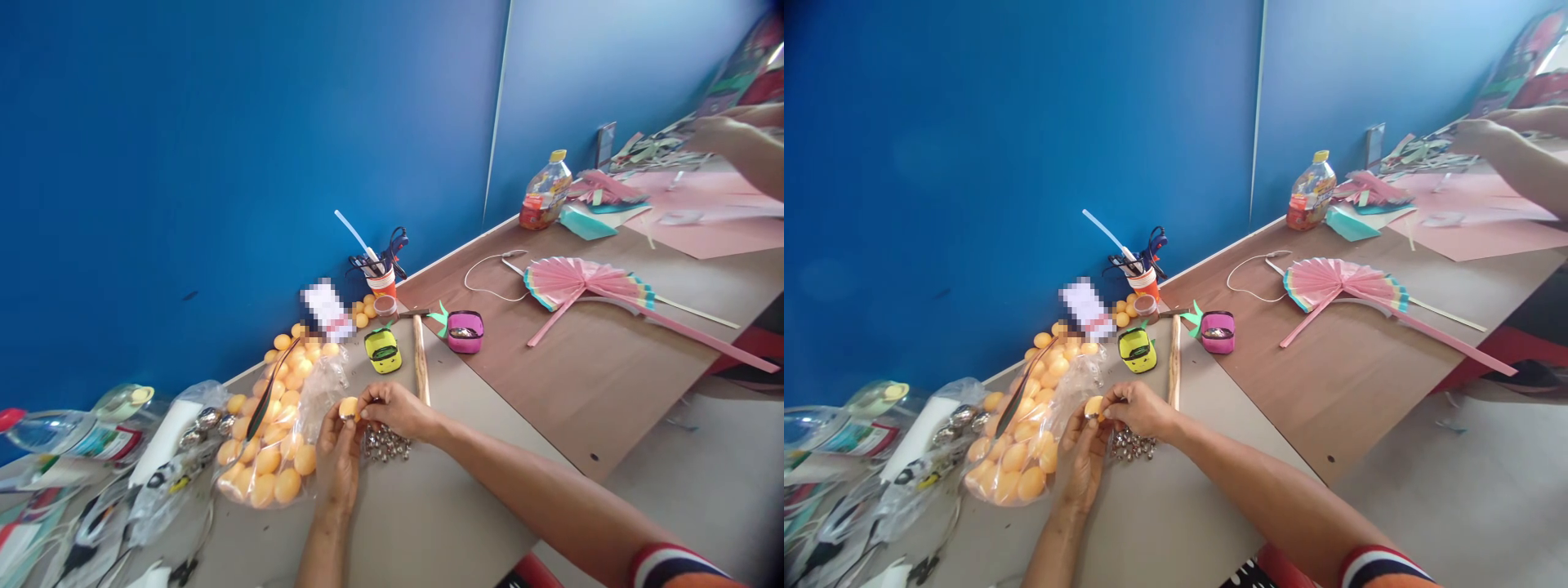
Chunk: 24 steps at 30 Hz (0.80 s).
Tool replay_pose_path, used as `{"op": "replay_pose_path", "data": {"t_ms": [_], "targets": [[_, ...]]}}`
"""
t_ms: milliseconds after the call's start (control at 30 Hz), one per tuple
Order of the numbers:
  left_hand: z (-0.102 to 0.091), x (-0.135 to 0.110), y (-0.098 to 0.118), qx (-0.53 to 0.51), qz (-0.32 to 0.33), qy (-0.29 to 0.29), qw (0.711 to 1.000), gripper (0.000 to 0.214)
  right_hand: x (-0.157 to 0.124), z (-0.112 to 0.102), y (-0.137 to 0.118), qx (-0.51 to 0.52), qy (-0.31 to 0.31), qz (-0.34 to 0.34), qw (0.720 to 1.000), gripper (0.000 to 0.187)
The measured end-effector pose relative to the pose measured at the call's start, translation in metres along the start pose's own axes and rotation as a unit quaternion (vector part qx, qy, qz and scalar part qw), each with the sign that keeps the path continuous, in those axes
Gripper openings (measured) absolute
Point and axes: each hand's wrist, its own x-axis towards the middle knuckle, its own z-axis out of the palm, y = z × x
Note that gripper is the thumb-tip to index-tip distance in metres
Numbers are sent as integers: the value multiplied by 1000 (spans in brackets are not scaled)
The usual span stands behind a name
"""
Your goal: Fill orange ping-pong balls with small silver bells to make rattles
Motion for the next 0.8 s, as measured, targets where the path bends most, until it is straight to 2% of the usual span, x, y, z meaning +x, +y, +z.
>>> {"op": "replay_pose_path", "data": {"t_ms": [233, 500, 800], "targets": [[-2, 2, -8, 4, 16, 16, 1000, 46, 0, 1, 0, -28, 13, 14, 999, 7], [1, 1, -8, 16, 19, 23, 999, 43, -2, 1, -4, -45, 6, 24, 999, 9], [0, 0, -13, 55, 29, 47, 997, 47, -2, 0, -1, -125, 17, 25, 992, 7]]}}
